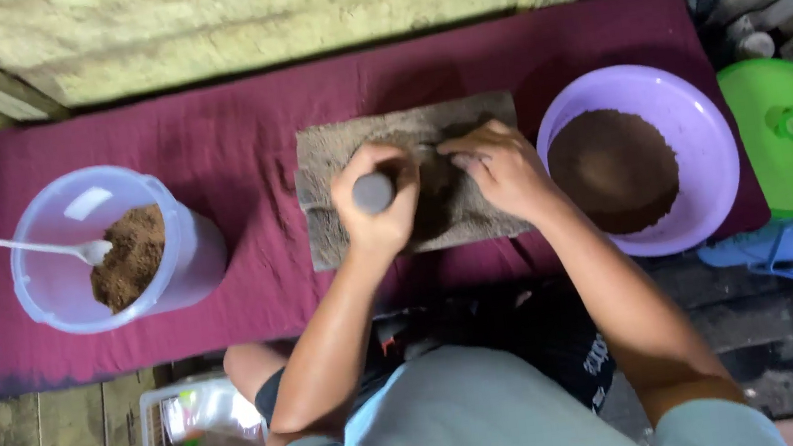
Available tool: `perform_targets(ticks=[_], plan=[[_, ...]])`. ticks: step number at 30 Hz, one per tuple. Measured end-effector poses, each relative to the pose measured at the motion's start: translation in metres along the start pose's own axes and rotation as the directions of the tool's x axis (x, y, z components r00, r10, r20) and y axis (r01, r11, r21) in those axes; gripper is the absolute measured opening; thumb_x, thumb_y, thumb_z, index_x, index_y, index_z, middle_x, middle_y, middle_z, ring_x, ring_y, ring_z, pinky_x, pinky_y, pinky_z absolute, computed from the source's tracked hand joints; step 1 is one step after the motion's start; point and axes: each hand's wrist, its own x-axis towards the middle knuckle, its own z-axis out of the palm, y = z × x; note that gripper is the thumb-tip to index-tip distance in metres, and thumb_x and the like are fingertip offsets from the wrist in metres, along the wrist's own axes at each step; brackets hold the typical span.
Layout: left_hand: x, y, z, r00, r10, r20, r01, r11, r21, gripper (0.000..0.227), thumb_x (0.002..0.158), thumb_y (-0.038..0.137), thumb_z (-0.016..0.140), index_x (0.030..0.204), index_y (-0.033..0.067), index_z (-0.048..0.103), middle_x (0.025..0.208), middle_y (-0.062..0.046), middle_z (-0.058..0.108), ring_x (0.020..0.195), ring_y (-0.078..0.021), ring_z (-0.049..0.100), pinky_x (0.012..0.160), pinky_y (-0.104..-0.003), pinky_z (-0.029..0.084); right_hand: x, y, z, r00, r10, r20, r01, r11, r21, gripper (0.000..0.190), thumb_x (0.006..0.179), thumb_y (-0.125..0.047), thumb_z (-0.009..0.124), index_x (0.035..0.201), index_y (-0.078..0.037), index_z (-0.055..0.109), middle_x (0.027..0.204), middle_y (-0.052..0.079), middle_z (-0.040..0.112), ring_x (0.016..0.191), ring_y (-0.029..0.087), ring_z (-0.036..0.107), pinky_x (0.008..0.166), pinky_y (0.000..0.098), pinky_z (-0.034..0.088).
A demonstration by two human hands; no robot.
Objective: Grinding and mixing brown powder in a stone mortar using a stone pestle and a spoon.
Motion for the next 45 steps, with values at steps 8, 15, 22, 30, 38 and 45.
perform_targets(ticks=[8, 15, 22, 30, 38, 45], plan=[[0.0, -0.006, 0.013, 0.995, -0.082, 0.057, 0.084, 0.996, -0.038, 0.012, 0.072, -0.005, 0.068, 0.077, 0.0058, 0.07, 0.062, -0.01, 0.065, 0.056, -0.0183, 0.061, 0.059, -0.034, 0.052, 0.0, -0.003, -0.002, 1.0, 0.021, 0.013, -0.021, 0.999, -0.026, 0.02, 0.103, -0.015, 0.063, 0.116, -0.011, 0.078, 0.1, 0.011, 0.076, 0.094, 0.035, 0.066, 0.083, 0.0476, 0.053], [0.016, -0.035, 0.009, 0.975, -0.22, -0.01, 0.216, 0.962, -0.168, 0.01, 0.078, -0.005, 0.059, 0.083, 0.0008, 0.065, 0.051, -0.003, 0.051, 0.045, -0.0089, 0.05, 0.046, -0.025, 0.039, 0.0, 0.005, 0.004, 1.0, -0.018, -0.013, 0.017, 0.999, -0.051, 0.019, 0.103, -0.02, 0.064, 0.116, -0.014, 0.077, 0.101, 0.01, 0.076, 0.094, 0.034, 0.066, 0.083, 0.0489, 0.052], [0.01, -0.03, 0.009, 0.99, -0.142, -0.009, 0.139, 0.979, -0.149, 0.013, 0.075, -0.008, 0.058, 0.081, 0.0007, 0.066, 0.047, -0.005, 0.052, 0.041, -0.0089, 0.05, 0.042, -0.023, 0.038, 0.002, -0.009, -0.003, 0.999, 0.023, 0.033, -0.021, 0.999, -0.039, 0.02, 0.105, -0.021, 0.062, 0.117, -0.013, 0.077, 0.1, 0.011, 0.076, 0.094, 0.033, 0.064, 0.085, 0.0482, 0.05], [0.007, -0.044, 0.008, 0.991, -0.134, 0.027, 0.137, 0.969, -0.204, 0.012, 0.076, -0.009, 0.058, 0.082, -0.0015, 0.066, 0.049, -0.009, 0.055, 0.039, -0.0111, 0.051, 0.039, -0.024, 0.039, -0.001, 0.002, -0.001, 1.0, 0.028, -0.004, -0.028, 0.997, -0.077, 0.02, 0.1, -0.015, 0.067, 0.116, -0.015, 0.078, 0.095, 0.009, 0.077, 0.094, 0.032, 0.067, 0.084, 0.0473, 0.053], [0.014, -0.019, -0.026, 0.983, -0.181, 0.031, 0.183, 0.951, -0.25, 0.014, 0.077, -0.011, 0.058, 0.088, -0.0063, 0.066, 0.05, -0.011, 0.053, 0.036, -0.0136, 0.05, 0.036, -0.027, 0.039, -0.023, 0.007, 0.005, 0.996, -0.024, 0.084, 0.028, 0.999, -0.043, 0.024, 0.098, -0.01, 0.064, 0.113, -0.019, 0.08, 0.083, 0.007, 0.075, 0.083, 0.027, 0.067, 0.082, 0.0427, 0.053], [0.014, -0.033, -0.067, 0.973, -0.197, 0.122, 0.228, 0.905, -0.359, 0.012, 0.078, -0.011, 0.056, 0.089, -0.012, 0.061, 0.044, -0.013, 0.046, 0.034, -0.013, 0.043, 0.035, -0.026, 0.035, 0.047, -0.056, -0.024, 0.939, -0.285, 0.194, 0.303, 0.951, -0.068, 0.02, 0.101, -0.005, 0.064, 0.114, -0.008, 0.079, 0.095, 0.015, 0.078, 0.087, 0.03, 0.069, 0.084, 0.0393, 0.055]])
